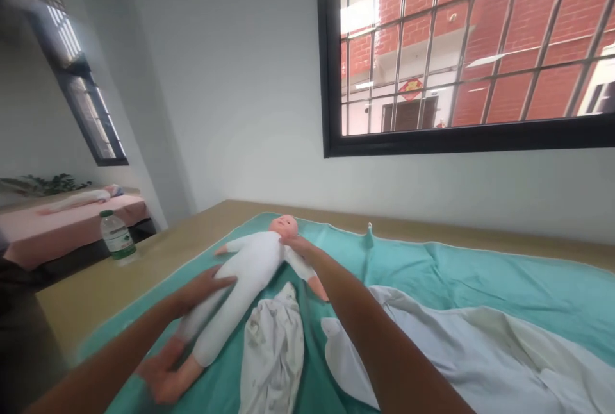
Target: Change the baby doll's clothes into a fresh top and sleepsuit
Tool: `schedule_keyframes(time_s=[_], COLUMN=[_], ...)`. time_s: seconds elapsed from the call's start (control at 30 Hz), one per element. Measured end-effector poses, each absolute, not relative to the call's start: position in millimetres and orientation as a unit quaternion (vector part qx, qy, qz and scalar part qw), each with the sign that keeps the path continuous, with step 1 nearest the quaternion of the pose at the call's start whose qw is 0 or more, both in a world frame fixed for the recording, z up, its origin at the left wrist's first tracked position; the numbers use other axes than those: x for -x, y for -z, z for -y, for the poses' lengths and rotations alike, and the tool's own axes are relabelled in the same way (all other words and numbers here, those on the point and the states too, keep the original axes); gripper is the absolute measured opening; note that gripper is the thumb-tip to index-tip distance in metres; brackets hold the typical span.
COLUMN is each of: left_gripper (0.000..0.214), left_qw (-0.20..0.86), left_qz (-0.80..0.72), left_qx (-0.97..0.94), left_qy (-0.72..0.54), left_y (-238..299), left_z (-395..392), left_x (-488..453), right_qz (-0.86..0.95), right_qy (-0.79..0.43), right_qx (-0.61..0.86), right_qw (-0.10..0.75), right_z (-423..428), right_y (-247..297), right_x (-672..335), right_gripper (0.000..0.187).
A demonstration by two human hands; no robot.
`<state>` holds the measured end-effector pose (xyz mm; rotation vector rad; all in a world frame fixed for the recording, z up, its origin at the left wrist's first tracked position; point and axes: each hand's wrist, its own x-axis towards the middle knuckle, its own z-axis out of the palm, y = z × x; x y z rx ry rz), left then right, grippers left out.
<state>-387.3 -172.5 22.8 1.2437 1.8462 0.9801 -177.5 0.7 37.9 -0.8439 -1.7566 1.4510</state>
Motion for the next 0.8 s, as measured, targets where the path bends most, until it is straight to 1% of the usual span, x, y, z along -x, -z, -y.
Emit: schedule_keyframes(time_s=[0.1, 0.13, 0.2, 0.27, 0.3, 0.33, 0.4, 0.47, 0.53, 0.57, 0.63, 0.67, 0.73, 0.77, 0.8], left_gripper=[0.063, 0.064, 0.06, 0.049, 0.042, 0.036, 0.03, 0.03, 0.036, 0.041, 0.048, 0.045, 0.028, 0.02, 0.017], left_qw=[0.305, 0.263, 0.119, -0.038, -0.088, -0.111, -0.089, -0.009, 0.02, 0.03, 0.055, 0.067, 0.089, 0.097, 0.103], left_qz=[-0.744, -0.761, -0.798, -0.794, -0.774, -0.748, -0.693, -0.668, -0.655, -0.653, -0.676, -0.688, -0.701, -0.702, -0.701], left_qx=[-0.489, -0.498, -0.516, -0.543, -0.565, -0.595, -0.662, -0.709, -0.735, -0.743, -0.725, -0.714, -0.697, -0.693, -0.69], left_qy=[-0.339, -0.322, -0.287, -0.27, -0.27, -0.273, -0.271, -0.224, -0.174, -0.146, -0.117, -0.115, -0.122, -0.132, -0.146], left_y=[-15, -13, -12, -11, -12, -12, -12, -9, -4, -2, 2, 3, 0, -3, -8], left_z=[168, 167, 166, 164, 163, 162, 160, 156, 149, 144, 132, 125, 117, 116, 118], left_x=[391, 391, 384, 366, 350, 329, 274, 210, 150, 124, 88, 76, 63, 59, 55], right_qz=[0.68, 0.681, 0.693, 0.732, 0.755, 0.769, 0.759, 0.747, 0.739, 0.735, 0.74, 0.74, 0.73, 0.728, 0.726], right_qy=[-0.58, -0.582, -0.568, -0.494, -0.432, -0.366, -0.236, -0.122, -0.036, -0.008, 0.0, -0.01, -0.066, -0.09, -0.112], right_qx=[0.345, 0.35, 0.359, 0.387, 0.41, 0.447, 0.556, 0.622, 0.654, 0.662, 0.66, 0.66, 0.662, 0.656, 0.646], right_qw=[0.287, 0.275, 0.262, 0.265, 0.272, 0.272, 0.243, 0.202, 0.159, 0.144, 0.127, 0.129, 0.155, 0.176, 0.207], right_z=[-19, -26, -40, -46, -45, -40, -20, 9, 37, 49, 66, 71, 76, 78, 81], right_y=[-20, -15, -6, 0, 2, 4, 7, 14, 25, 31, 41, 44, 43, 39, 31], right_x=[167, 154, 112, 44, 3, -42, -132, -209, -263, -281, -297, -299, -294, -288, -281], right_gripper=[0.042, 0.038, 0.033, 0.035, 0.035, 0.037, 0.041, 0.048, 0.056, 0.056, 0.045, 0.039, 0.024, 0.021, 0.021])
